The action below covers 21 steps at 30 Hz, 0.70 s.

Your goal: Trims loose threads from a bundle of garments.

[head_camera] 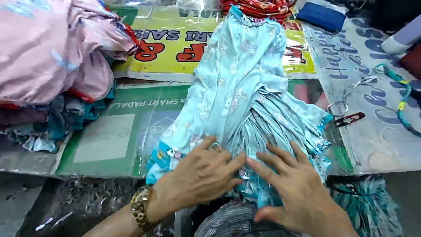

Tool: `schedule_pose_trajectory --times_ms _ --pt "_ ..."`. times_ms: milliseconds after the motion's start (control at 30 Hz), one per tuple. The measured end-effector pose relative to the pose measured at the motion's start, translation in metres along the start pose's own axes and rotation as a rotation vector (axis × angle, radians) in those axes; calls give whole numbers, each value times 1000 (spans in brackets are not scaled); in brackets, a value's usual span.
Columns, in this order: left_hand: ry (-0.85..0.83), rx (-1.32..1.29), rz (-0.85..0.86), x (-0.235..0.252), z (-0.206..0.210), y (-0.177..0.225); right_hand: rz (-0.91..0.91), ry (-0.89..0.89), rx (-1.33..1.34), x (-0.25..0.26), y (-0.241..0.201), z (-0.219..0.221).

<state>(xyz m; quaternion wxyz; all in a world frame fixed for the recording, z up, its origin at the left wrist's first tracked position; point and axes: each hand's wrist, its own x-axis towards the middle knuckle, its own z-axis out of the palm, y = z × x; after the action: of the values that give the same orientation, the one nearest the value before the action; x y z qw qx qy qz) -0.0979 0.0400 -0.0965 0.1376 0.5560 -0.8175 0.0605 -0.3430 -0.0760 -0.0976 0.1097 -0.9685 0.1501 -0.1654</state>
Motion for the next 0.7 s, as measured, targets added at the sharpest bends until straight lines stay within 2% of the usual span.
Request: schedule_pose_trajectory --times_ms 100,267,467,567,633,700 --pt "-1 27 39 7 6 -4 64 9 -81 -2 -14 15" --pt "-69 29 168 3 9 -16 76 114 -37 -11 -1 36" --pt "-40 33 150 -21 -5 -90 80 115 105 -10 30 22" --pt "-59 59 156 -25 -9 -110 84 121 181 -5 34 24" --pt "-53 81 139 -27 -6 -107 120 141 178 0 26 25" --pt "-27 103 109 -28 -1 -101 185 178 141 6 -3 22"
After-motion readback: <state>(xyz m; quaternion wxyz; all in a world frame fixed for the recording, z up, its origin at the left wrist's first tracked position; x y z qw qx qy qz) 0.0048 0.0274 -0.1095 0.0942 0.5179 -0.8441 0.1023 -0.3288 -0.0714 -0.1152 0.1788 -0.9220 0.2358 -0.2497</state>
